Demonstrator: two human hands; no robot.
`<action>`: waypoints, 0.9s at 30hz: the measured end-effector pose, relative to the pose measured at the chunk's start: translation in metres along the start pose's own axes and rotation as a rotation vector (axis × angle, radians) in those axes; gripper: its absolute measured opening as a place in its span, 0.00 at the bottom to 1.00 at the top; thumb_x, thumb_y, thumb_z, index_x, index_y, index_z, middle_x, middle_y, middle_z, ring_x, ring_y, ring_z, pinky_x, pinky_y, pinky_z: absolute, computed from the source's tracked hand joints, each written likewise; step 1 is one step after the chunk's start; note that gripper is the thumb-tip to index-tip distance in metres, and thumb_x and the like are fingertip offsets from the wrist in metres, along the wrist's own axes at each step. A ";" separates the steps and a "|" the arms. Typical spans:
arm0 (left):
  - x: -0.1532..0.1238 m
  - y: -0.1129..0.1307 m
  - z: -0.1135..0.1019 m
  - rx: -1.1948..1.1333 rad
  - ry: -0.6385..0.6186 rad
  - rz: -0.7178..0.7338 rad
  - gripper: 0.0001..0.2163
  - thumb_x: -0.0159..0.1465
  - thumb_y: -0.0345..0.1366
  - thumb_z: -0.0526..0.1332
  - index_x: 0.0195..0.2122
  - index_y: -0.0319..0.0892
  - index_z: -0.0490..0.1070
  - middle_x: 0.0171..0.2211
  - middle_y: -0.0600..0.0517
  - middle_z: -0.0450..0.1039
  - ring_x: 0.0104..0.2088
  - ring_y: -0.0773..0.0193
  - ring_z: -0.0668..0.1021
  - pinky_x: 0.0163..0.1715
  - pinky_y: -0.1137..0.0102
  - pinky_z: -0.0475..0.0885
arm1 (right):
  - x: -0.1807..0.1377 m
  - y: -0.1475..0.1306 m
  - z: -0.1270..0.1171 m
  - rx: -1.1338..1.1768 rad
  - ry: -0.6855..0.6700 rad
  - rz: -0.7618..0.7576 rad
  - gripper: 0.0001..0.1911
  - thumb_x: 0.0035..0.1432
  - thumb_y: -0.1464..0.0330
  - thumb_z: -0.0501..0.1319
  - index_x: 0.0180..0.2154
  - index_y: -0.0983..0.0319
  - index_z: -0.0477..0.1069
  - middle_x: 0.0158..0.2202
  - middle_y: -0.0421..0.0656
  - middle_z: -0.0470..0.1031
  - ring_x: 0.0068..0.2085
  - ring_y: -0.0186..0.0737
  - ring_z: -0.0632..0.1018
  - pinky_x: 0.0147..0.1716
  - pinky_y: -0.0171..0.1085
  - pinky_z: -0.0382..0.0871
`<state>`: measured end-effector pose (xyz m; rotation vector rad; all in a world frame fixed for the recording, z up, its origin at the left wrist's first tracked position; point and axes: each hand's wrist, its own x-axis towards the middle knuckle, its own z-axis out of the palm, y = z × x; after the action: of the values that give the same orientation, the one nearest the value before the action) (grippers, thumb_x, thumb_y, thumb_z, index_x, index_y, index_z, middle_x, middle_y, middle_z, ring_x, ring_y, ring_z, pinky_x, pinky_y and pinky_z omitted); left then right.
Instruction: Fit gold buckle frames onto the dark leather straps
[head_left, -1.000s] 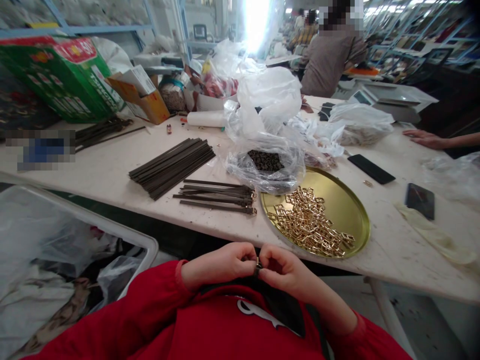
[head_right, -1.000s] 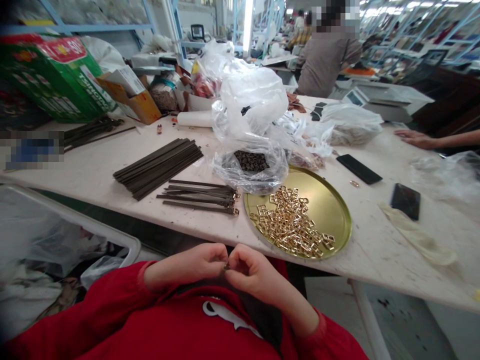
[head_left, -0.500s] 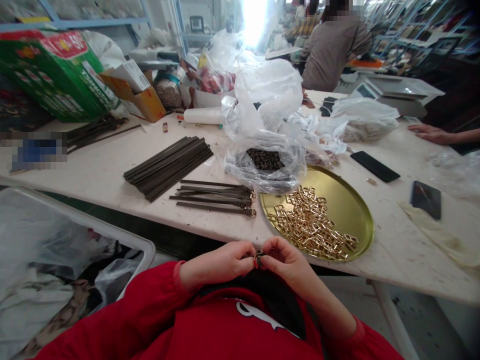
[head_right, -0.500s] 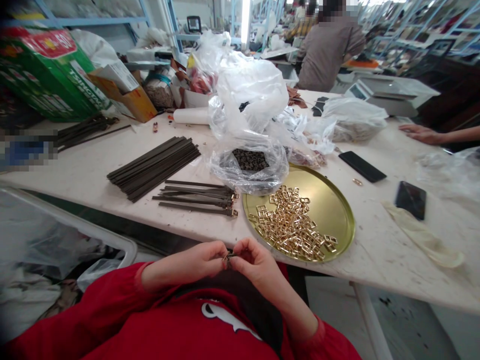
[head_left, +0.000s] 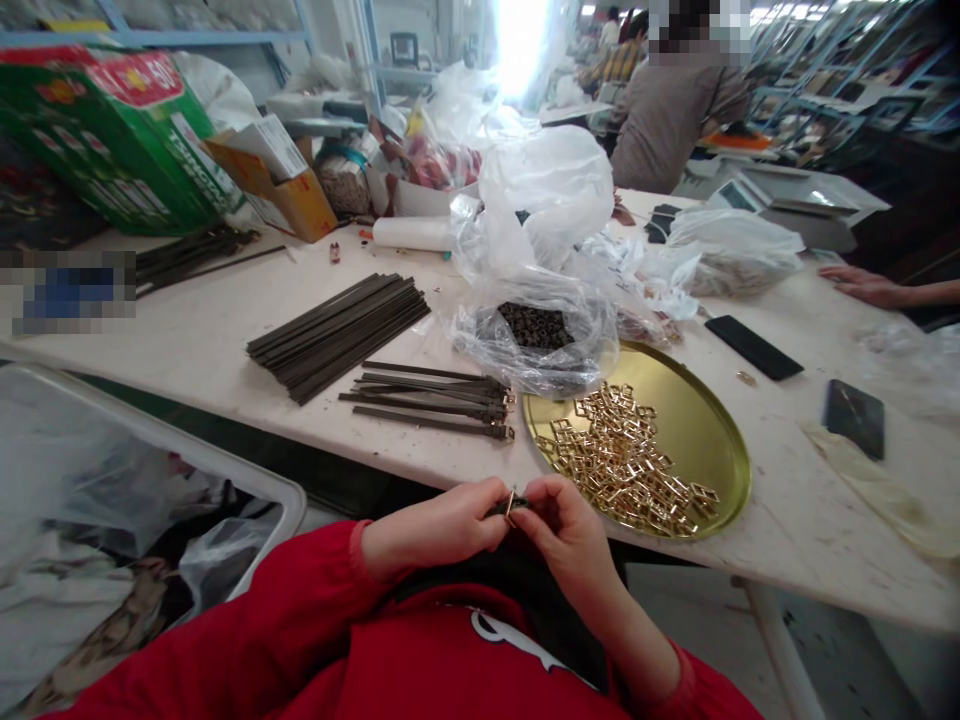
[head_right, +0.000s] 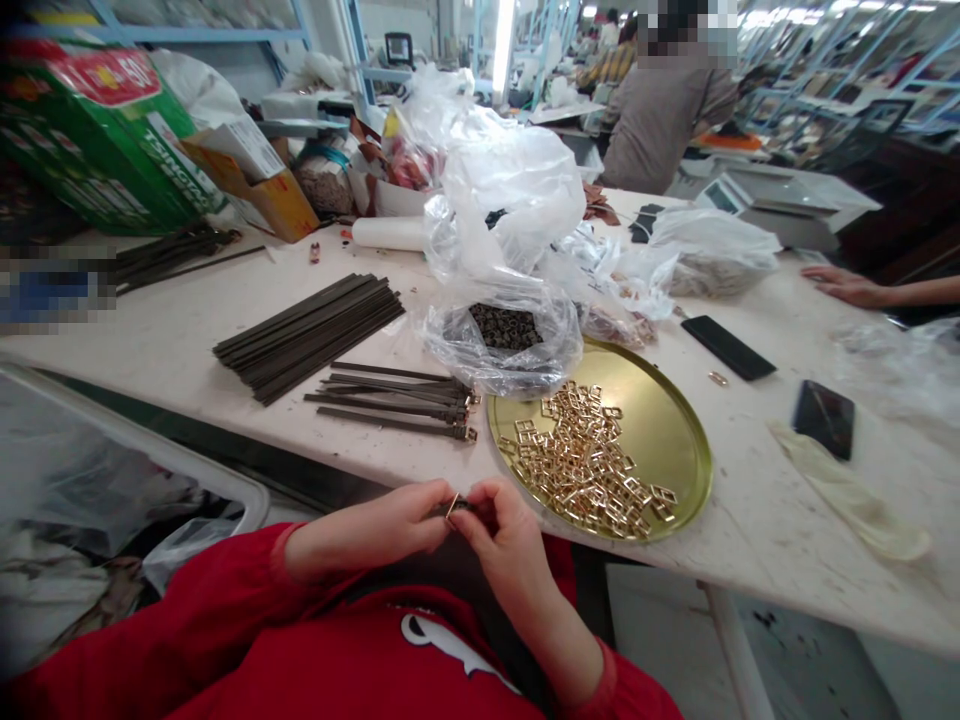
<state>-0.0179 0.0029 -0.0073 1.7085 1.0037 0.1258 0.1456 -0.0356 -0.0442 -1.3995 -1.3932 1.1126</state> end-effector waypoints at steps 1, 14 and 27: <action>-0.001 0.000 0.000 0.000 -0.012 -0.002 0.04 0.58 0.35 0.49 0.29 0.41 0.60 0.24 0.58 0.64 0.25 0.69 0.66 0.23 0.74 0.58 | 0.000 0.001 0.001 -0.003 0.015 0.000 0.08 0.49 0.66 0.63 0.30 0.60 0.65 0.26 0.37 0.67 0.26 0.33 0.70 0.26 0.32 0.66; -0.009 0.005 -0.001 -0.016 0.092 0.027 0.05 0.57 0.33 0.49 0.32 0.41 0.62 0.29 0.56 0.66 0.30 0.67 0.68 0.31 0.72 0.62 | -0.016 -0.001 0.006 -0.481 0.148 -0.670 0.09 0.56 0.74 0.57 0.40 0.60 0.70 0.39 0.47 0.75 0.40 0.39 0.76 0.40 0.38 0.73; -0.020 0.011 0.001 -0.212 0.013 0.051 0.18 0.53 0.29 0.51 0.46 0.39 0.65 0.28 0.55 0.67 0.29 0.67 0.68 0.31 0.73 0.63 | -0.012 -0.008 0.004 0.028 0.104 -0.122 0.07 0.54 0.68 0.58 0.37 0.59 0.69 0.31 0.41 0.75 0.31 0.36 0.76 0.31 0.34 0.71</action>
<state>-0.0241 -0.0121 0.0095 1.5414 0.9229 0.2674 0.1398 -0.0479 -0.0376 -1.3152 -1.3644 0.9644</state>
